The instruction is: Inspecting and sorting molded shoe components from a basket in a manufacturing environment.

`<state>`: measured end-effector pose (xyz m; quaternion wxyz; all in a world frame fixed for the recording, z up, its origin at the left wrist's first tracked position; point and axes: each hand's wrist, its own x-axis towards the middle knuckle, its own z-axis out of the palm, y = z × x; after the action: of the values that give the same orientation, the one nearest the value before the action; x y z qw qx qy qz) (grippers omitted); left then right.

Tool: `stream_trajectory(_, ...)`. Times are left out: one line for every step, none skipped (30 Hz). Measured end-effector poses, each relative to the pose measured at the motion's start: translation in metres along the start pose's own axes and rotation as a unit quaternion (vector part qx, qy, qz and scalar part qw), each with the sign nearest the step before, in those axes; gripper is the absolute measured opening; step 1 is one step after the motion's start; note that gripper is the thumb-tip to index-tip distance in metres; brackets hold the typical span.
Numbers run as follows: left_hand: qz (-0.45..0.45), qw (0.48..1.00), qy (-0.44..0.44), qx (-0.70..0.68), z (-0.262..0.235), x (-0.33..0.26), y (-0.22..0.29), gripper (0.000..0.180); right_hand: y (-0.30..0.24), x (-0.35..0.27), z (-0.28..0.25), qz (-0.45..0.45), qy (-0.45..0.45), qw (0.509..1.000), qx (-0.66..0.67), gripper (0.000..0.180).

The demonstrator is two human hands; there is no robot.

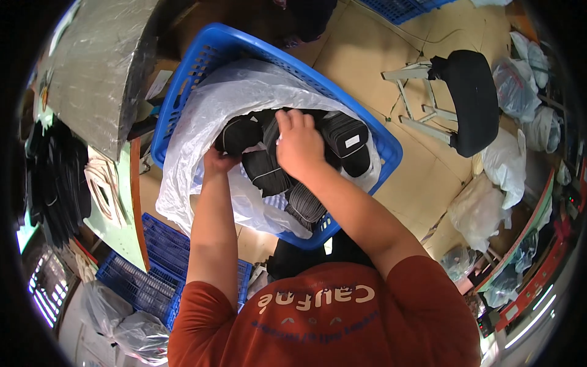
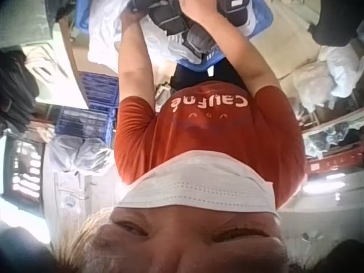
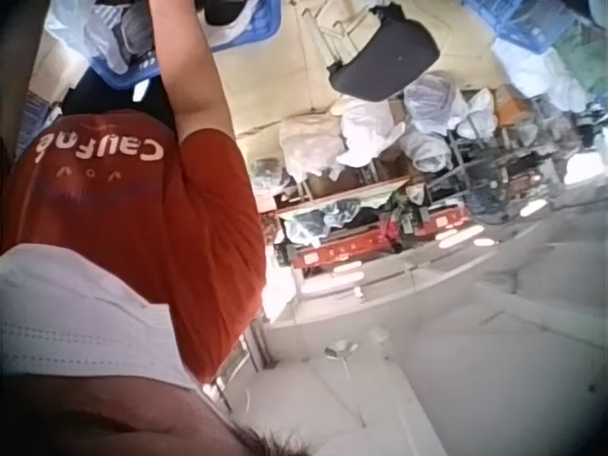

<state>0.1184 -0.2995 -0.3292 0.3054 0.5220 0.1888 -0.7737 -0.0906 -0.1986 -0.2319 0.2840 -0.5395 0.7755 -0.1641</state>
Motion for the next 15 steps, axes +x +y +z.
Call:
stream_trajectory(0.019, 0.999, 0.014, -0.025, 0.001, 0.001, 0.001, 0.030, -0.005, -0.005, 0.002, -0.049, 0.013, 0.998, 0.046, 0.051)
stream_trajectory(0.017, 1.000, 0.012, -0.019, 0.001, 0.004, 0.005, 0.030, -0.008, -0.009, 0.007, -0.097, 0.039, 0.989, 0.101, 0.045)
stream_trajectory(0.045, 0.994, 0.088, -0.056, -0.010, 0.010, 0.014, 0.026, -0.014, -0.013, 0.015, -0.107, 0.009, 0.982, 0.158, 0.043)
stream_trajectory(0.072, 0.980, 0.163, -0.094, -0.021, 0.014, 0.022, 0.022, -0.019, -0.017, 0.022, -0.115, -0.001, 0.975, 0.188, 0.043)
stream_trajectory(0.076, 0.979, 0.165, -0.092, -0.036, 0.019, 0.028, 0.022, -0.023, -0.019, 0.030, -0.123, -0.012, 0.969, 0.216, 0.042)
stream_trajectory(0.091, 0.976, 0.167, -0.103, -0.046, 0.021, 0.032, 0.024, -0.026, -0.019, 0.035, -0.123, -0.011, 0.968, 0.219, 0.042)
stream_trajectory(0.108, 0.973, 0.169, -0.114, -0.057, 0.020, 0.037, 0.028, -0.029, -0.018, 0.040, -0.096, -0.029, 0.962, 0.255, 0.046)
stream_trajectory(0.105, 0.973, 0.169, -0.113, -0.058, 0.021, 0.035, 0.028, -0.026, -0.016, 0.048, -0.065, -0.048, 0.955, 0.285, 0.049)
stream_trajectory(0.096, 0.977, 0.180, -0.067, -0.051, 0.022, 0.027, 0.032, -0.021, -0.010, 0.056, -0.061, -0.043, 0.957, 0.280, 0.049)
stream_trajectory(0.089, 0.977, 0.191, -0.021, -0.044, 0.022, 0.019, 0.036, -0.018, 0.001, 0.065, -0.038, -0.022, 0.961, 0.274, 0.057)
stream_trajectory(0.084, 0.978, 0.191, -0.019, -0.036, 0.019, 0.012, 0.036, -0.016, 0.012, 0.073, -0.015, -0.002, 0.963, 0.269, 0.064)
stream_trajectory(0.089, 0.983, 0.156, 0.031, -0.031, 0.015, 0.008, 0.039, -0.021, 0.024, 0.072, -0.012, -0.002, 0.963, 0.269, 0.064)
stream_trajectory(0.093, 0.985, 0.121, 0.080, -0.026, 0.012, 0.002, 0.043, -0.024, 0.037, 0.071, -0.012, -0.062, 0.975, 0.215, 0.071)
stream_trajectory(0.097, 0.984, 0.123, 0.081, -0.024, 0.011, 0.004, 0.043, -0.032, 0.046, 0.073, -0.018, -0.122, 0.979, 0.165, 0.078)
stream_trajectory(0.119, 0.983, 0.122, 0.071, -0.019, 0.012, 0.006, 0.046, -0.037, 0.050, 0.076, -0.021, -0.122, 0.978, 0.168, 0.078)
